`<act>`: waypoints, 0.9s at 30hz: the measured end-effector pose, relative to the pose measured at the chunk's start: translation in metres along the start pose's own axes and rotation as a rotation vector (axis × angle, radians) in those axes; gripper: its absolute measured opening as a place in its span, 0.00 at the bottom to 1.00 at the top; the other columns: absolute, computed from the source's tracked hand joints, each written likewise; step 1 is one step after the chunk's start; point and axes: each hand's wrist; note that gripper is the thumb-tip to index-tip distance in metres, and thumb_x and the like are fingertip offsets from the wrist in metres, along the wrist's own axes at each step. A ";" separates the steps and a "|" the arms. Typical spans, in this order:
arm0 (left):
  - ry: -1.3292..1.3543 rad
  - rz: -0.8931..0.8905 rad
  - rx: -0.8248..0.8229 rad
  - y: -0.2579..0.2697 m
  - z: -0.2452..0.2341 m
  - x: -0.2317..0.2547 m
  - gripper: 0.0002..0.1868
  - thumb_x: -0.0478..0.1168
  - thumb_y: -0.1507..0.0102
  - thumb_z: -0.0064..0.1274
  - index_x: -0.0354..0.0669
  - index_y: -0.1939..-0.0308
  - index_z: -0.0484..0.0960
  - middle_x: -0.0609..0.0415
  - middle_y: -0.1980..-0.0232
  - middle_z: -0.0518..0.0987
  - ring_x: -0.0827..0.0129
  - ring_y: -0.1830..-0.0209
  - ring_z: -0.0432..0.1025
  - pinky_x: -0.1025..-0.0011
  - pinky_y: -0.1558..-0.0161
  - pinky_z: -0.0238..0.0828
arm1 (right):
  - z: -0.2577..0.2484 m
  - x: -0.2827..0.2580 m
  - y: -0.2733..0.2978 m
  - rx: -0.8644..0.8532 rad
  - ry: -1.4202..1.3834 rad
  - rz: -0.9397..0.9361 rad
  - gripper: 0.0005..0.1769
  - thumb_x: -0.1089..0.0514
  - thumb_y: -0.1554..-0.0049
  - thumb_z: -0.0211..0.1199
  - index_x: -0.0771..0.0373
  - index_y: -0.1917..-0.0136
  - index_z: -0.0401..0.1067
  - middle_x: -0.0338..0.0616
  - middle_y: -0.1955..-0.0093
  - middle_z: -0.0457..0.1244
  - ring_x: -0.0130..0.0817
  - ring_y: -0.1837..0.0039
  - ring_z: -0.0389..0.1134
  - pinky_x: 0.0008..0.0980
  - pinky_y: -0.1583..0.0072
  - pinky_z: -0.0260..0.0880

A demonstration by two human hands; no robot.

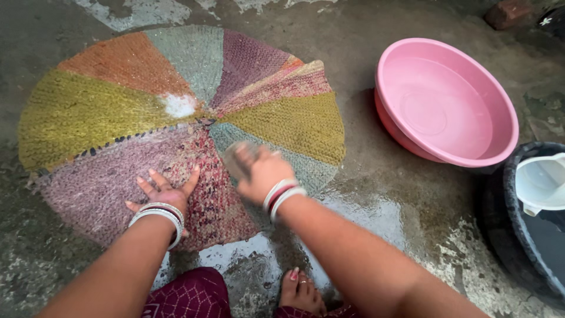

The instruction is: The person cleans a circular fabric mat by scrubbing its surface with a brush by hand.

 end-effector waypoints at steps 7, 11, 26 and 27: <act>0.506 0.131 0.299 -0.016 -0.004 0.001 0.72 0.61 0.51 0.72 0.71 0.21 0.28 0.33 0.16 0.25 0.42 0.15 0.25 0.37 0.25 0.33 | 0.001 -0.023 -0.025 0.103 -0.083 0.145 0.43 0.41 0.48 0.60 0.52 0.22 0.60 0.62 0.33 0.62 0.59 0.36 0.68 0.49 0.36 0.72; 0.380 0.127 0.379 -0.042 0.007 -0.004 0.79 0.62 0.57 0.76 0.54 0.20 0.29 0.38 0.15 0.27 0.48 0.14 0.26 0.43 0.23 0.33 | 0.007 -0.041 -0.013 0.041 -0.011 -0.238 0.47 0.38 0.53 0.62 0.53 0.24 0.58 0.69 0.31 0.57 0.64 0.39 0.66 0.50 0.39 0.71; 0.480 0.149 0.335 -0.028 0.011 -0.013 0.86 0.53 0.63 0.84 0.40 0.20 0.30 0.44 0.15 0.26 0.56 0.14 0.26 0.46 0.21 0.36 | -0.002 -0.060 -0.057 0.075 -0.083 -0.127 0.45 0.39 0.52 0.64 0.53 0.25 0.60 0.67 0.31 0.57 0.62 0.37 0.66 0.49 0.36 0.69; 0.458 0.150 0.321 -0.027 0.012 -0.013 0.86 0.53 0.63 0.84 0.39 0.20 0.31 0.44 0.15 0.27 0.55 0.14 0.26 0.45 0.21 0.36 | -0.001 -0.062 -0.054 0.048 -0.054 -0.273 0.45 0.39 0.54 0.65 0.51 0.26 0.62 0.67 0.30 0.57 0.61 0.37 0.66 0.48 0.36 0.68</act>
Point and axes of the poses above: each hand's wrist, its own y-axis away from the middle knuckle, its own z-axis out of the palm, x = y × z
